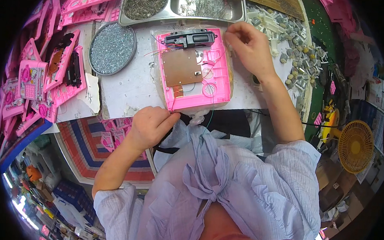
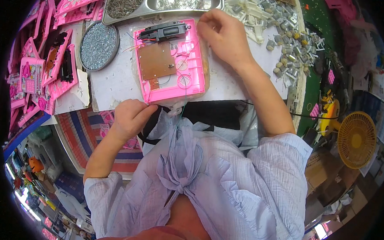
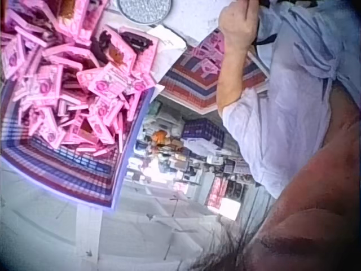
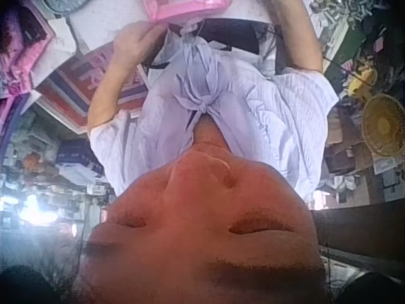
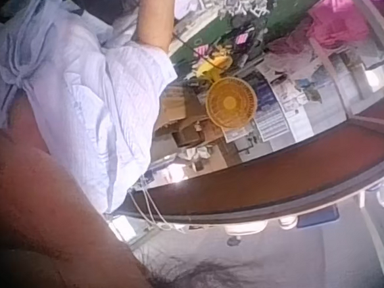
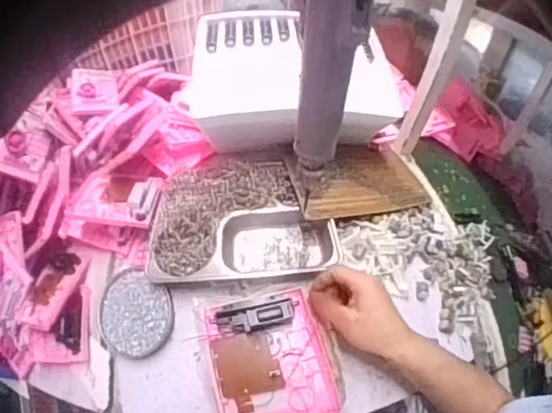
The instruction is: Assembling, screwing, and soldering components for a pink toy device.
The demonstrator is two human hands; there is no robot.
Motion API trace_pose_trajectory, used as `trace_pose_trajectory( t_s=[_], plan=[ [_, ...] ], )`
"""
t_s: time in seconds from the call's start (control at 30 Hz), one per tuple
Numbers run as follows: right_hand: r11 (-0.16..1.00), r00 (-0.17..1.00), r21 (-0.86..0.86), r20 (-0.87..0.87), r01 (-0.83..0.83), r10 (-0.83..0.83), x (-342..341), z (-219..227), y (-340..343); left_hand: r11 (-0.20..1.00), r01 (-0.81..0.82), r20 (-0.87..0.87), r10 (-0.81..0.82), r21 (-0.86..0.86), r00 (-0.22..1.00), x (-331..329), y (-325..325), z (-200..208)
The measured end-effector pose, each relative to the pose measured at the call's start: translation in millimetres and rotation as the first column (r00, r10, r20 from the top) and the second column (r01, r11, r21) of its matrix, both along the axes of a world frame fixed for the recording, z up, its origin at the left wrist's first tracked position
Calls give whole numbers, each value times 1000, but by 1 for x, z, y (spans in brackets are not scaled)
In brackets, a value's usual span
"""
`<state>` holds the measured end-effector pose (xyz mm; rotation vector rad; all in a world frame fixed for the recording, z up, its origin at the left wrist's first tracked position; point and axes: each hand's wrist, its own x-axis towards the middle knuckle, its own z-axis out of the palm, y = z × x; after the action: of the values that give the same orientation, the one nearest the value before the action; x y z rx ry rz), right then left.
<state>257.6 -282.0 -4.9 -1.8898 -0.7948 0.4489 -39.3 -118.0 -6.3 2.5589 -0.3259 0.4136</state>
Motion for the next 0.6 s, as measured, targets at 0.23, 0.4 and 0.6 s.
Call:
trace_pose_trajectory(
  t_s=[0.23, 0.4, 0.6],
  plan=[
    [848, 806, -38, 290, -528, 515, -48, 51, -39, 986, 91, -61, -84, 140, 995, 9, 12, 15],
    [820, 674, -189, 485, -541, 557, -74, 41, -43, 991, 99, 24, -101, 91, 995, 11, 19, 10],
    [935, 767, 226, -535, -274, 354, -53, 41, -37, 909, -98, -109, 59, -406, 992, 15, 13, 14]
  ],
)
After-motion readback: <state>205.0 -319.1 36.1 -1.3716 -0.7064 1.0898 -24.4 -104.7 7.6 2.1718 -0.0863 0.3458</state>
